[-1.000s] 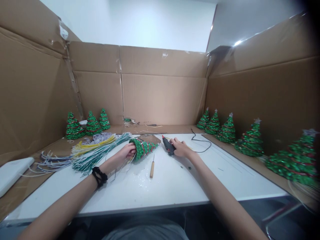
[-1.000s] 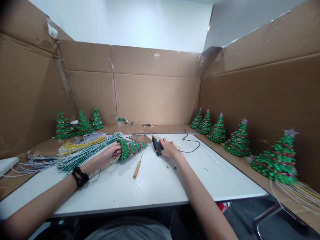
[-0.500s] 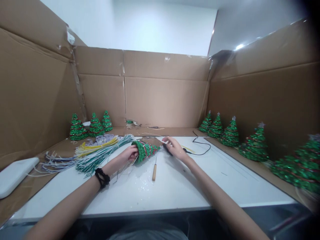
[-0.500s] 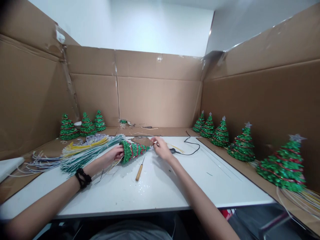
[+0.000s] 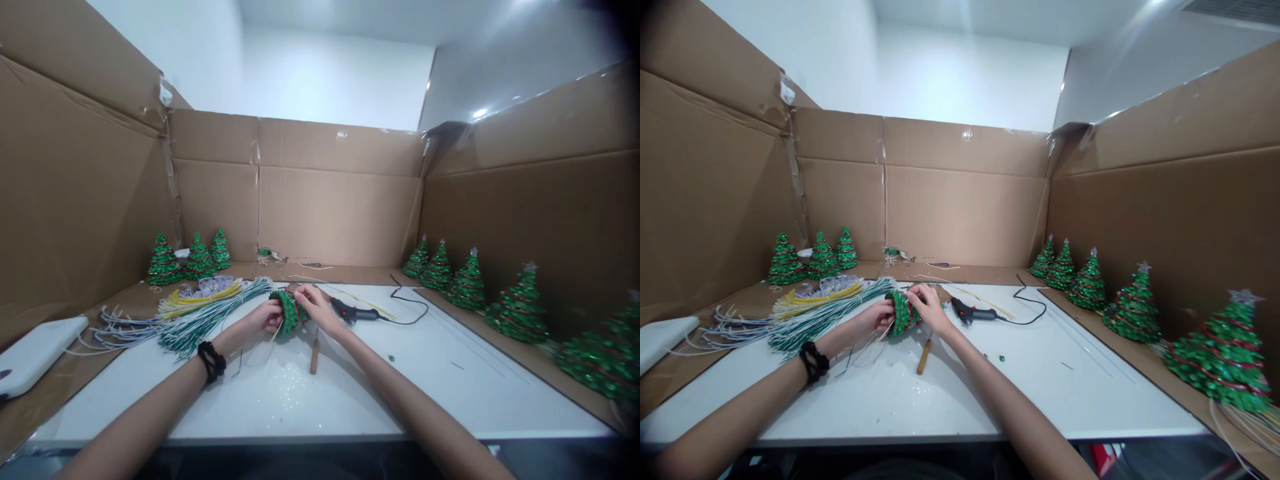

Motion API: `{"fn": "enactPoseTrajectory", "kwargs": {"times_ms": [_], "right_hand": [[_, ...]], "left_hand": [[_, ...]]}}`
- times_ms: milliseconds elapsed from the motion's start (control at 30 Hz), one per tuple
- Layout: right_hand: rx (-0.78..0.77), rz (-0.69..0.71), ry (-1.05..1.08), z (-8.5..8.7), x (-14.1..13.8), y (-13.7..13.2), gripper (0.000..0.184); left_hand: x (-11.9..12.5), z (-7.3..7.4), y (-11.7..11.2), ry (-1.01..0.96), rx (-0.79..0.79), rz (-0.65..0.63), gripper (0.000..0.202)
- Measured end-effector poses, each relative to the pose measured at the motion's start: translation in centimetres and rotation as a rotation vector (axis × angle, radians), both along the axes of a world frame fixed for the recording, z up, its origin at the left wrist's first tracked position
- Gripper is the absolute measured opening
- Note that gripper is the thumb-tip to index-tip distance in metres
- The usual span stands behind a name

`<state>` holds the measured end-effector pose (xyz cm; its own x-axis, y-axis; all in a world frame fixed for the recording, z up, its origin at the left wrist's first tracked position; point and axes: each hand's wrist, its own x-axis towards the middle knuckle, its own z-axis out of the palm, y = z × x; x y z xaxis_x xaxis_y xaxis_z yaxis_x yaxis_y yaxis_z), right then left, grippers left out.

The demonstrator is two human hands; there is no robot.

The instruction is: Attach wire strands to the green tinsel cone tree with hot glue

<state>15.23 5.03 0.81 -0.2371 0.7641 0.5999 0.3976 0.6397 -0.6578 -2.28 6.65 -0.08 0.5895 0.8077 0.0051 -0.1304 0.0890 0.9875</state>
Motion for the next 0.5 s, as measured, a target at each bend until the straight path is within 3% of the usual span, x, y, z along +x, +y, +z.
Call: {"fn": "enactPoseTrajectory", "kwargs": {"times_ms": [267,500], "right_hand": [[0.013,-0.010,0.017,-0.8,-0.1,0.8,0.028],[-0.055,-0.024,0.039,-0.5,-0.5,0.0,0.027]], "left_hand": [[-0.1,1.3,-1.7,0.010,0.055,0.064,0.026],[-0.2,0.6,-1.1,0.046,0.080,0.118,0.031]]}}
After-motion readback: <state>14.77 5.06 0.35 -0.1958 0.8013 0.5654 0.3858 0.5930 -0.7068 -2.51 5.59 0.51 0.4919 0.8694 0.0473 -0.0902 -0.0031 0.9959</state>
